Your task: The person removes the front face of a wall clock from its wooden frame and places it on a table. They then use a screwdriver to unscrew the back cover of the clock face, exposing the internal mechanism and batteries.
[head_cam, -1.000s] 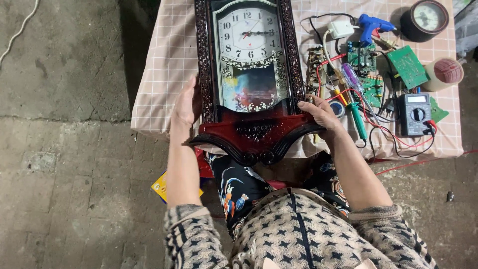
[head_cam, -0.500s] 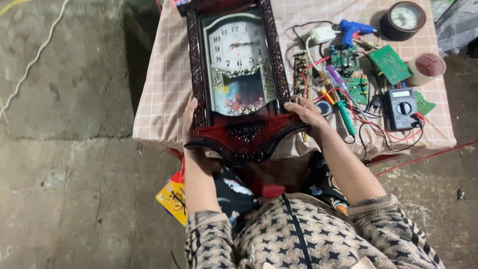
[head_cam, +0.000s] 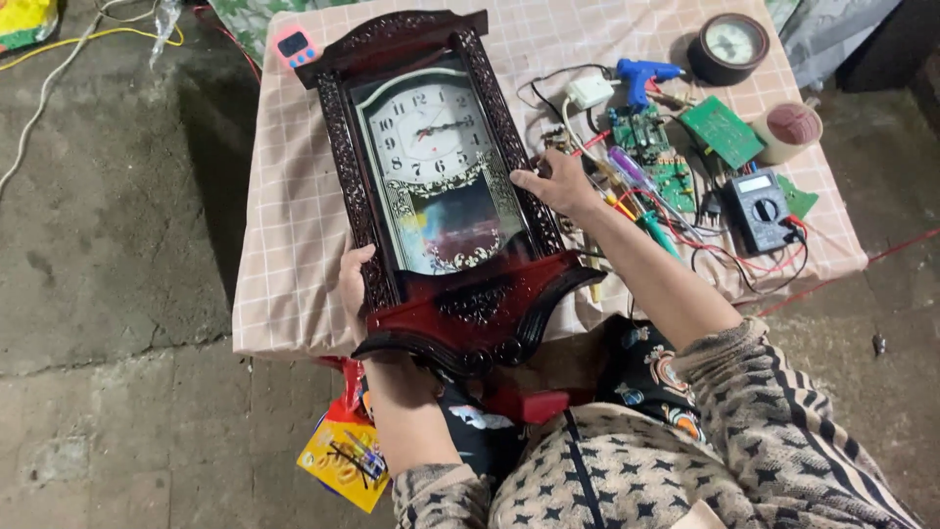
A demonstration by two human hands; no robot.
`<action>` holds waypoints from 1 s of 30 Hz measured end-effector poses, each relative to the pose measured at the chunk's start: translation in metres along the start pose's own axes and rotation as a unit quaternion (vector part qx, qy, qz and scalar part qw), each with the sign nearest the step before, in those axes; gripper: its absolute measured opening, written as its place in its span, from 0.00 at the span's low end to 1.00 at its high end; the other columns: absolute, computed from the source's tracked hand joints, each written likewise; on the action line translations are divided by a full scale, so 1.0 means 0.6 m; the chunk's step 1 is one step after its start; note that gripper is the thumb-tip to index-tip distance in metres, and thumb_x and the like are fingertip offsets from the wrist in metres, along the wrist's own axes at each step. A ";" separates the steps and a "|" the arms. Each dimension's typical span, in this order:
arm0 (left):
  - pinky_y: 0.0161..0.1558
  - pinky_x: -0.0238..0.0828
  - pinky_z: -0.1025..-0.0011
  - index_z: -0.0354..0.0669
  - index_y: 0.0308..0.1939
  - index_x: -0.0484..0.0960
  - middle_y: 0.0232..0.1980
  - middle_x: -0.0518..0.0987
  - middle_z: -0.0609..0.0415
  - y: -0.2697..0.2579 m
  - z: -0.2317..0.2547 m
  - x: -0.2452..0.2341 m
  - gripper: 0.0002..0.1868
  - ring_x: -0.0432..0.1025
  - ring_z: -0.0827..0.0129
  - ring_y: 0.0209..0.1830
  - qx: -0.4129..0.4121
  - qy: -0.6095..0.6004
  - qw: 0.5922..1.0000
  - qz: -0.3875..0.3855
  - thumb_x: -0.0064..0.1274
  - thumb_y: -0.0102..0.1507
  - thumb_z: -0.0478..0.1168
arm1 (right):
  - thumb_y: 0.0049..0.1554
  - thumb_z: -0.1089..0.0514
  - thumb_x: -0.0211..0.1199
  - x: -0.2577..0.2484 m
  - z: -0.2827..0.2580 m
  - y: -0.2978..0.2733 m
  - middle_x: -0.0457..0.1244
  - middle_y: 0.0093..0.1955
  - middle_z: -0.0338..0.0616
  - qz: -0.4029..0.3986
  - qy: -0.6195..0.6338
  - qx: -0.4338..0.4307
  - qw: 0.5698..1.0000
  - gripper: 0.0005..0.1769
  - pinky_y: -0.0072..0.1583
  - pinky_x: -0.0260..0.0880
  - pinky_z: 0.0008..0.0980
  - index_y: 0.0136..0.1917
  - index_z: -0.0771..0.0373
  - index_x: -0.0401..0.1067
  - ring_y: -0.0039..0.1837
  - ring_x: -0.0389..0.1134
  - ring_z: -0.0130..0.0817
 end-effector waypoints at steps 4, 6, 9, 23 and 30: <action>0.71 0.58 0.62 0.51 0.76 0.62 0.70 0.68 0.53 0.018 -0.030 -0.024 0.39 0.62 0.63 0.68 -0.005 -0.021 1.000 0.023 0.54 0.60 0.43 | 0.54 0.44 0.74 -0.004 -0.047 -0.031 0.55 0.30 0.34 0.011 0.043 -0.012 0.999 0.20 0.36 0.54 0.25 0.44 0.62 0.74 0.34 0.57 0.27; 0.70 0.61 0.64 0.52 0.76 0.63 0.69 0.70 0.54 0.026 -0.045 -0.035 0.39 0.65 0.65 0.66 -0.014 -0.036 0.998 0.046 0.54 0.58 0.41 | 0.58 0.46 0.70 -0.001 -0.051 -0.048 0.55 0.28 0.33 0.009 0.081 -0.018 0.997 0.16 0.35 0.53 0.24 0.39 0.59 0.71 0.33 0.55 0.25; 0.69 0.64 0.65 0.53 0.75 0.65 0.67 0.73 0.56 0.032 -0.066 -0.054 0.40 0.67 0.67 0.64 -0.027 -0.050 0.996 0.071 0.55 0.57 0.38 | 0.58 0.40 0.69 0.002 -0.056 -0.053 0.58 0.31 0.37 0.010 0.071 0.005 0.997 0.18 0.41 0.60 0.31 0.47 0.56 0.75 0.37 0.60 0.28; 0.71 0.61 0.61 0.53 0.76 0.64 0.69 0.73 0.48 0.057 -0.036 -0.030 0.42 0.67 0.62 0.68 0.022 -0.062 0.996 0.057 0.57 0.55 0.40 | 0.61 0.53 0.68 -0.003 -0.048 -0.076 0.61 0.37 0.37 0.050 0.208 -0.046 0.976 0.15 0.46 0.62 0.22 0.56 0.63 0.76 0.43 0.61 0.23; 0.71 0.58 0.61 0.52 0.76 0.63 0.72 0.70 0.50 0.049 -0.020 -0.016 0.41 0.64 0.63 0.70 0.044 -0.014 0.998 0.042 0.55 0.57 0.40 | 0.60 0.56 0.69 0.001 -0.045 -0.075 0.62 0.38 0.36 0.053 0.233 -0.049 0.970 0.13 0.46 0.63 0.20 0.55 0.65 0.75 0.43 0.61 0.21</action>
Point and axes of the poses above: each hand's wrist, its own y-axis towards the middle knuckle, its own x-axis out of the palm, z = x × y, the point moved 1 cm from there along y, towards the middle knuckle
